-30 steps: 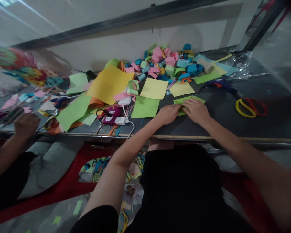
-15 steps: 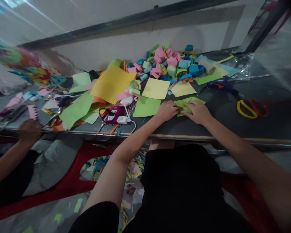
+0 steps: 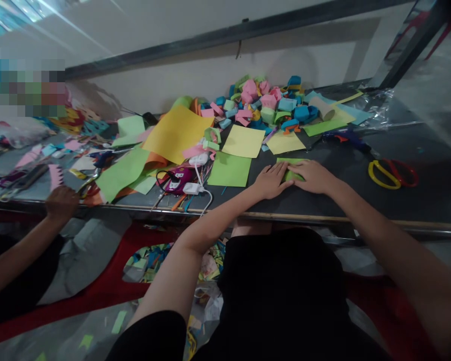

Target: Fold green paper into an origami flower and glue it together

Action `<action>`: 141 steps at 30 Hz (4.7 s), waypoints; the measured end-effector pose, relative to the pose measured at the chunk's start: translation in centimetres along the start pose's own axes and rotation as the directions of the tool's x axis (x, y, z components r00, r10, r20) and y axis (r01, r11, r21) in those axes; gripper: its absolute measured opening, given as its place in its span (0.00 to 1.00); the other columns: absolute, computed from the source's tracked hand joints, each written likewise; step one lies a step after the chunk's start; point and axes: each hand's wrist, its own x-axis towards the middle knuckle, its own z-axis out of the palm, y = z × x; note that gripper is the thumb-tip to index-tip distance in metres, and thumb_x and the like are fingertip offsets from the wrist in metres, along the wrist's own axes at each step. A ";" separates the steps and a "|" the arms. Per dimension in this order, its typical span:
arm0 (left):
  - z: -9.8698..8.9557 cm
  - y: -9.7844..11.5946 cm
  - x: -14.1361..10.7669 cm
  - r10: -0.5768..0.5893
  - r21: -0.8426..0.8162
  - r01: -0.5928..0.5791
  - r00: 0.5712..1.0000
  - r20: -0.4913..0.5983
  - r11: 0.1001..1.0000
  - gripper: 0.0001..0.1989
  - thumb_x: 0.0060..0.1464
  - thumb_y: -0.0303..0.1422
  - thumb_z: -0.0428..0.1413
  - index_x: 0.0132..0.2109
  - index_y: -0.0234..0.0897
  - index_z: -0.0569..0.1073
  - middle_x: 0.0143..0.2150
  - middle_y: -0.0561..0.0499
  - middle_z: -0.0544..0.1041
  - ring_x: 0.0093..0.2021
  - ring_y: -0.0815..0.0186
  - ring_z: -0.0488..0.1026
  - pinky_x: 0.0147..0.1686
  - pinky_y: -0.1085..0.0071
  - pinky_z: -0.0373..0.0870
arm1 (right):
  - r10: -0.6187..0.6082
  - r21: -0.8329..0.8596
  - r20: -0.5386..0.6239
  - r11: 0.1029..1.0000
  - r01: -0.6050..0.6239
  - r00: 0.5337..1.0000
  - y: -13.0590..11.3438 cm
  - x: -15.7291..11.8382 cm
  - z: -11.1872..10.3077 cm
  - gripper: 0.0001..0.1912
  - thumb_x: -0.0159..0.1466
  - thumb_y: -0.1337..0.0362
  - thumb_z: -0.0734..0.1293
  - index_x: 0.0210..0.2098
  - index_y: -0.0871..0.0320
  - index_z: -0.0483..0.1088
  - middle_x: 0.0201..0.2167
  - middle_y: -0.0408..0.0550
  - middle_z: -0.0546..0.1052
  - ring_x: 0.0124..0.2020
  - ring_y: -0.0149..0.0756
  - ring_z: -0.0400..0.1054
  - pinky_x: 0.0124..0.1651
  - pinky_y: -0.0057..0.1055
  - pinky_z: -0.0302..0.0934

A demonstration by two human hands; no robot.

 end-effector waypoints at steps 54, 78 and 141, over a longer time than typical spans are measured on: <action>-0.5 -3.7 0.9 0.227 -0.030 -0.241 0.946 -0.232 0.970 0.21 0.71 0.30 0.46 0.63 0.43 0.76 0.65 0.45 0.78 0.68 0.56 0.71 0.63 0.56 0.68 | 0.025 0.183 -0.273 0.983 0.026 0.962 1.1 -3.5 0.2 0.20 0.68 0.57 0.61 0.48 0.52 0.84 0.47 0.55 0.83 0.51 0.52 0.73 0.58 0.51 0.65; -1.0 -2.1 -1.5 0.260 0.065 -0.252 0.949 -0.177 0.965 0.25 0.72 0.43 0.43 0.49 0.37 0.83 0.54 0.42 0.84 0.51 0.58 0.82 0.53 0.59 0.73 | 0.076 0.391 -0.225 0.920 0.019 0.971 2.4 -4.3 0.2 0.23 0.68 0.41 0.66 0.45 0.47 0.85 0.51 0.51 0.83 0.52 0.51 0.76 0.60 0.51 0.68; -0.8 -1.2 -3.0 0.298 0.033 -0.298 0.955 -0.009 0.954 0.30 0.76 0.44 0.35 0.75 0.36 0.60 0.77 0.43 0.60 0.78 0.61 0.57 0.73 0.61 0.57 | 0.185 0.265 -0.355 0.960 -0.091 0.916 0.6 -6.6 -0.5 0.27 0.73 0.52 0.58 0.66 0.51 0.72 0.62 0.52 0.78 0.62 0.52 0.73 0.64 0.52 0.67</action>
